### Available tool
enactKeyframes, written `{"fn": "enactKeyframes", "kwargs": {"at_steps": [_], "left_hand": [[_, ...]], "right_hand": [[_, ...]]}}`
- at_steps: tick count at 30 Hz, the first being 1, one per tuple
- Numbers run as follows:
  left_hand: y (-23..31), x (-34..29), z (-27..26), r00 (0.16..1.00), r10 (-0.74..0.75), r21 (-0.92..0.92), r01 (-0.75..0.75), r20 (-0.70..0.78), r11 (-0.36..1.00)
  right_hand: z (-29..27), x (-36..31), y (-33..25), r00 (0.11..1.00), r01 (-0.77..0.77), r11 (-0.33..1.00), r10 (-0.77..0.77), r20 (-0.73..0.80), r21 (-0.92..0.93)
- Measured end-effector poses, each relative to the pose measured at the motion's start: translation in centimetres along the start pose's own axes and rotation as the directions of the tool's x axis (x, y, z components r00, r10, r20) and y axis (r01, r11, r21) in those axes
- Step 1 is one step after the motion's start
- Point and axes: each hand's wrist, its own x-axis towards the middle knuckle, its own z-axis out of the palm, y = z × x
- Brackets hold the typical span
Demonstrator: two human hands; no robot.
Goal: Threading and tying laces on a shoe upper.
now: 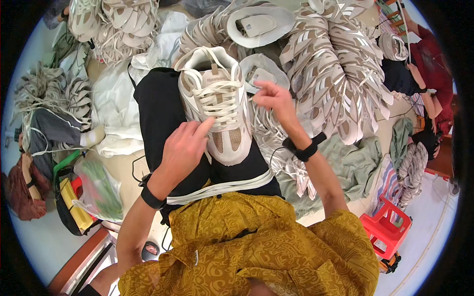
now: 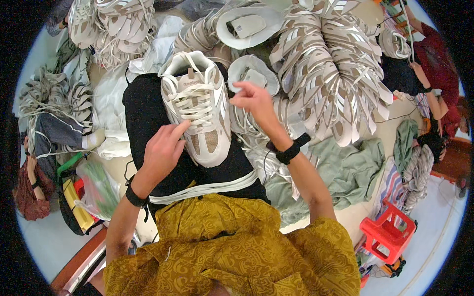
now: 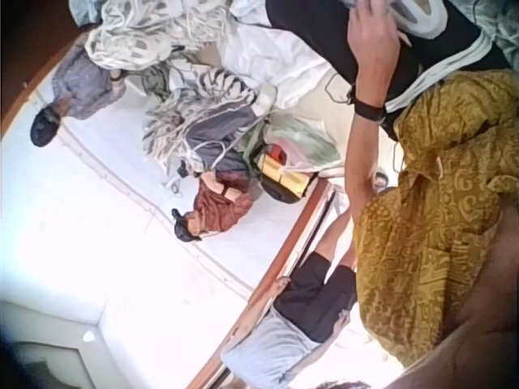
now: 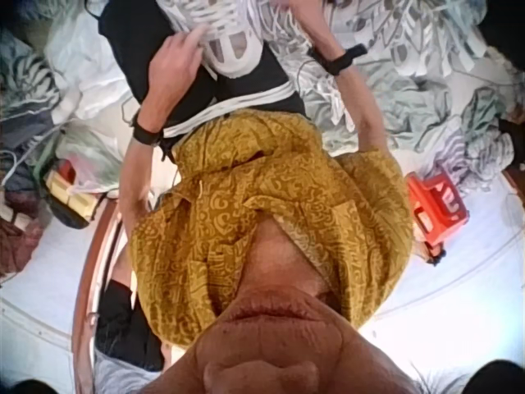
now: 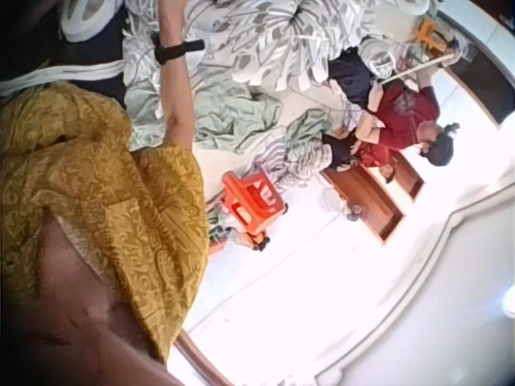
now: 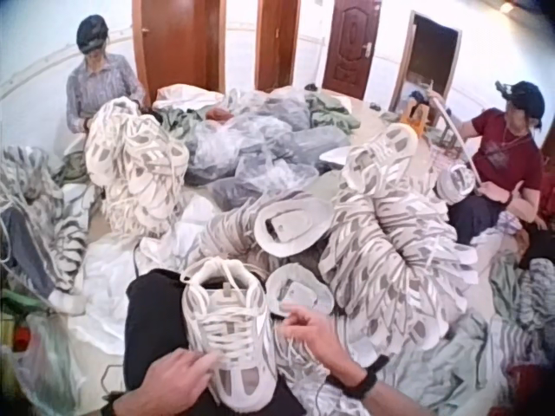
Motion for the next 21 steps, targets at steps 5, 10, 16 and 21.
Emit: {"fn": "enactKeyframes", "kwargs": {"at_steps": [5, 10, 16, 21], "left_hand": [[-0.4, -1.0, -0.5, 0.999, -0.022, -0.071, 0.021, -0.026, 0.997], [-1.5, -1.9, -2.0, 0.980, 0.069, 0.135, -0.044, -0.187, 0.990], [-3.1, -3.0, -0.9, 0.974, 0.151, 0.239, -0.109, -0.167, 0.965], [-3.1, -2.6, -0.9, 0.977, 0.151, 0.222, -0.115, -0.153, 0.968]], "right_hand": [[2.5, -1.0, 2.6, 0.885, -0.466, 0.737, 0.388, 0.257, 0.490], [4.0, 0.4, 2.2, 0.907, -0.420, 0.409, 0.232, 0.353, 0.810], [4.6, 3.6, -0.8, 0.948, -0.299, 0.458, 0.043, 0.316, 0.837], [0.6, 7.0, -6.4, 0.960, -0.046, 0.677, -0.172, 0.219, 0.735]]}}
